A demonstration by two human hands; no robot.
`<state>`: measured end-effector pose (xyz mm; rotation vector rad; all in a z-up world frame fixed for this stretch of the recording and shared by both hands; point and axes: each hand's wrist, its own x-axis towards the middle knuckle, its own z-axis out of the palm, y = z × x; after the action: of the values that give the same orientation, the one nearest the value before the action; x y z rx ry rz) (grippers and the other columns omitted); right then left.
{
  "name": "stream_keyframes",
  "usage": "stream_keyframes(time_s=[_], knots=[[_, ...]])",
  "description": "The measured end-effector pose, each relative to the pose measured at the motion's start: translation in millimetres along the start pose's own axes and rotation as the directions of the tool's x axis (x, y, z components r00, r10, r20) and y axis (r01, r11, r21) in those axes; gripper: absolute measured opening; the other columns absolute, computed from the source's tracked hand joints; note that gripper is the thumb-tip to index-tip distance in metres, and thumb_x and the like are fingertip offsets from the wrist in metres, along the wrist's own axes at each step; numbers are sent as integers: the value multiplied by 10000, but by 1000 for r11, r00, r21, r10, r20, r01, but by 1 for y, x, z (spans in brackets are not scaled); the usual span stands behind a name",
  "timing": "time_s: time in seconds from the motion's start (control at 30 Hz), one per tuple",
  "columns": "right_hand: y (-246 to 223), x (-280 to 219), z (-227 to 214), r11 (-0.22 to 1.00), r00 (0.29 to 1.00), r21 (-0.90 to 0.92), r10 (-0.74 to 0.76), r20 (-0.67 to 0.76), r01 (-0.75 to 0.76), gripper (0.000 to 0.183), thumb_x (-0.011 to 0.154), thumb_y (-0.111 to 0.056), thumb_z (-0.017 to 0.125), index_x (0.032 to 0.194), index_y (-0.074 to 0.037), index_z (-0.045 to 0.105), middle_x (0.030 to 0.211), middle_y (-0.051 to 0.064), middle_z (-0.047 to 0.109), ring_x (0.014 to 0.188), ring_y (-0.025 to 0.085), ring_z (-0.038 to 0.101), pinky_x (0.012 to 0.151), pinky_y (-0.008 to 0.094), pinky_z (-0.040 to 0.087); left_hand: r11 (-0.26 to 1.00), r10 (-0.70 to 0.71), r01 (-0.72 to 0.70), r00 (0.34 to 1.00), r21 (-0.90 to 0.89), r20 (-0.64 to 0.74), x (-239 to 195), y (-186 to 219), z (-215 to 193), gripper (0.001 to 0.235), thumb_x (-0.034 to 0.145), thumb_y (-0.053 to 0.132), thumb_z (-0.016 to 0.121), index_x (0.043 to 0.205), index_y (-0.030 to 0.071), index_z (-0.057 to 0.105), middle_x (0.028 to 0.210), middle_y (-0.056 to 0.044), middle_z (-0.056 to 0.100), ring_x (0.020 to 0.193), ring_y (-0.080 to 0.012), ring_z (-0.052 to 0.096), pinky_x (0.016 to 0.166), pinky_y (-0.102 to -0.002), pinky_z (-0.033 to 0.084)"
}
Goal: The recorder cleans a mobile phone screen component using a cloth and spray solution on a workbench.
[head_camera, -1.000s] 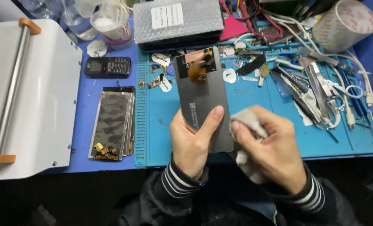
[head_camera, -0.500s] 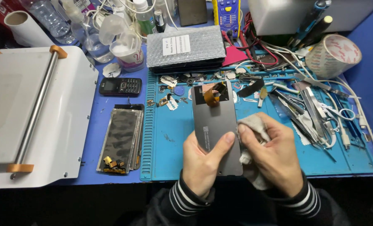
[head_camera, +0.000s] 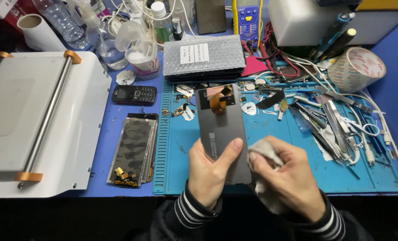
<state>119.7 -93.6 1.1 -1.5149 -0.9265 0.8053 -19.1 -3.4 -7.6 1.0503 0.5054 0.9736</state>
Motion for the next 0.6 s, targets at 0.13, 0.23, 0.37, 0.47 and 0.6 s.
stream_keyframes(time_s=[0.13, 0.23, 0.37, 0.47, 0.6], knots=[[-10, 13, -2, 974, 965, -117, -210, -158, 193, 54, 934, -44, 660, 963, -7, 686, 736, 12, 624, 590, 75, 480, 537, 202, 400, 998, -8, 2, 995, 64, 96, -9, 0, 10, 167, 901, 48, 719, 1025, -49, 660, 853, -86, 719, 667, -118, 635, 606, -226, 543], [-5, 3, 0, 988, 982, -64, -147, -115, 141, 49, 914, -41, 682, 939, 0, 692, 702, 21, 644, 544, 79, 501, 489, 207, 413, 999, 11, -14, 997, 44, 75, -1, 1, 3, 153, 904, 55, 726, 995, -36, 643, 820, -78, 707, 627, -115, 626, 571, -218, 534], [5, 1, -6, 992, 996, -91, -88, -17, 86, 84, 858, -49, 724, 929, -5, 739, 675, 33, 701, 474, 94, 549, 427, 222, 442, 998, 20, -25, 995, 54, 103, 5, -1, -4, 136, 918, 95, 724, 947, 1, 631, 773, -57, 680, 581, -108, 597, 528, -221, 517], [-6, 19, -10, 977, 961, -68, -210, -179, 201, 50, 955, -51, 651, 958, -3, 659, 754, 10, 609, 620, 73, 467, 562, 196, 397, 996, -87, 84, 985, 25, 147, -11, -2, 11, 206, 904, 57, 721, 1060, -48, 636, 883, -92, 713, 706, -122, 638, 651, -232, 549], [-5, 21, -6, 972, 951, -84, -232, -203, 219, 48, 952, -42, 638, 982, -11, 660, 784, 6, 608, 661, 73, 473, 611, 197, 408, 997, -73, 68, 988, 41, 136, -12, -5, 12, 220, 898, 59, 722, 1066, -52, 633, 887, -106, 721, 704, -136, 657, 647, -237, 564]])
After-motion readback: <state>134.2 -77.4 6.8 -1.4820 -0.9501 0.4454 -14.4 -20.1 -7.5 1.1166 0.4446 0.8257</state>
